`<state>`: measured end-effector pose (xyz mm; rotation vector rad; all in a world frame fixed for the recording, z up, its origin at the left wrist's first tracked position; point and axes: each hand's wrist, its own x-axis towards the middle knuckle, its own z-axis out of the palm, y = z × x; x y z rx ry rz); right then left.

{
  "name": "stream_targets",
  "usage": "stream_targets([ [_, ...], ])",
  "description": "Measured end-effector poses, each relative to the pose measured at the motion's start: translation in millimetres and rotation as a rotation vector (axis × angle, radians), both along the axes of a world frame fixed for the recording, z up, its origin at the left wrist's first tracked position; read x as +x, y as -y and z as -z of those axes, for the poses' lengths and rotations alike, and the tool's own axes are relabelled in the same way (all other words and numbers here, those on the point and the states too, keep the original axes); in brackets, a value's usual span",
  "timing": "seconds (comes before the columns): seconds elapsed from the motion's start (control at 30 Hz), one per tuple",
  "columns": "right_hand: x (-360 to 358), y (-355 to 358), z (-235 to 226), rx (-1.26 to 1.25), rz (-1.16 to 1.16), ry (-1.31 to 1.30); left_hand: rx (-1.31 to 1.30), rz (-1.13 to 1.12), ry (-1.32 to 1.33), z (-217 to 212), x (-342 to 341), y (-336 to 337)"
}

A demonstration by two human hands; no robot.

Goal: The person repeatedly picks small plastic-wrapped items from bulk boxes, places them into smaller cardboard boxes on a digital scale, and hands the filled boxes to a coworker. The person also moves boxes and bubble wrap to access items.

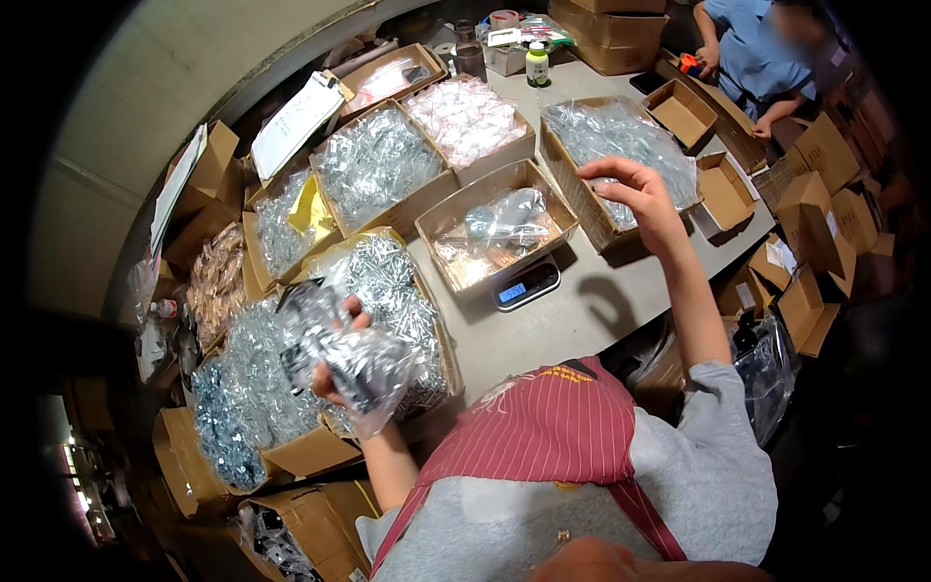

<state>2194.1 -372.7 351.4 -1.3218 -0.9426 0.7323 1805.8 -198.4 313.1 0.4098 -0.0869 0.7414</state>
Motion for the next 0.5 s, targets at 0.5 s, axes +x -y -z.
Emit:
stream_targets([
  [0.5, 58, -80, 173, -0.768, -0.195, -0.211, -0.127, -0.211, 0.072, 12, -33, 3],
])
